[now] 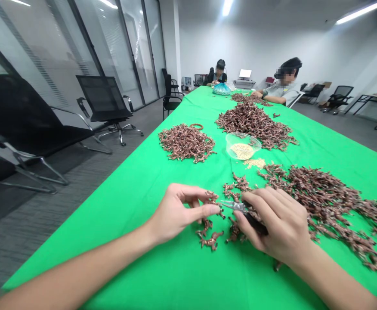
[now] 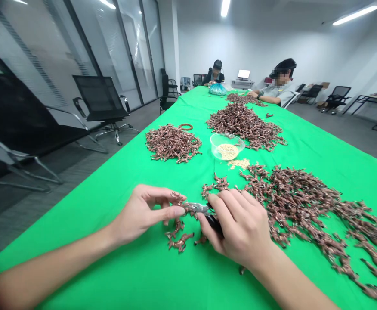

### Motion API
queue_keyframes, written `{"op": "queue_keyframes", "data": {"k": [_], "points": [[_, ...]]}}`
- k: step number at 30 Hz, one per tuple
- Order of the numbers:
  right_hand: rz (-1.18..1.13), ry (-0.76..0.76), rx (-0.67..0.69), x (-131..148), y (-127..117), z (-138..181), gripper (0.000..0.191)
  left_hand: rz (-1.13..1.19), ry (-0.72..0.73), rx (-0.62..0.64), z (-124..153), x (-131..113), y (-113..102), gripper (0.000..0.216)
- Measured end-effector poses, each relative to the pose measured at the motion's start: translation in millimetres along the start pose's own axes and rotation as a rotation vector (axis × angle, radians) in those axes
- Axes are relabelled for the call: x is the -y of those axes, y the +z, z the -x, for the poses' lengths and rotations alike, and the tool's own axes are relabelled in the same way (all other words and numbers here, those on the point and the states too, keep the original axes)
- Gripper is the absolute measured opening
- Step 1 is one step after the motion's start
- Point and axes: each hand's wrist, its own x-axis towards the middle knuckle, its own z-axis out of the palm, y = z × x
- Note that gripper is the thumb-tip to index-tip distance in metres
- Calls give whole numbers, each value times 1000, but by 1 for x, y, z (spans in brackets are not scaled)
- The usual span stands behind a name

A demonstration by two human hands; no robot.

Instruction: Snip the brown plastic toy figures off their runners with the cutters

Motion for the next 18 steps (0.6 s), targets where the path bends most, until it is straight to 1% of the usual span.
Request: {"op": "queue_keyframes", "data": {"k": [3, 5, 8, 10, 12, 18], "points": [[104, -94, -26, 0, -3, 0, 31, -53, 32, 2, 1, -2, 1, 31], [125, -134, -24, 1, -4, 0, 34, -116, 90, -20, 3, -2, 2, 28], [130, -164, -22, 2, -4, 1, 35, -213, 206, -52, 5, -2, 3, 23], [136, -165, -33, 2, -3, 1, 34, -245, 258, -55, 6, -3, 4, 21], [139, -160, -46, 3, -3, 1, 34, -263, 274, -54, 7, -3, 3, 20], [108, -147, -33, 6, -2, 1, 34, -271, 235, -22, 9, -4, 1, 20]]}}
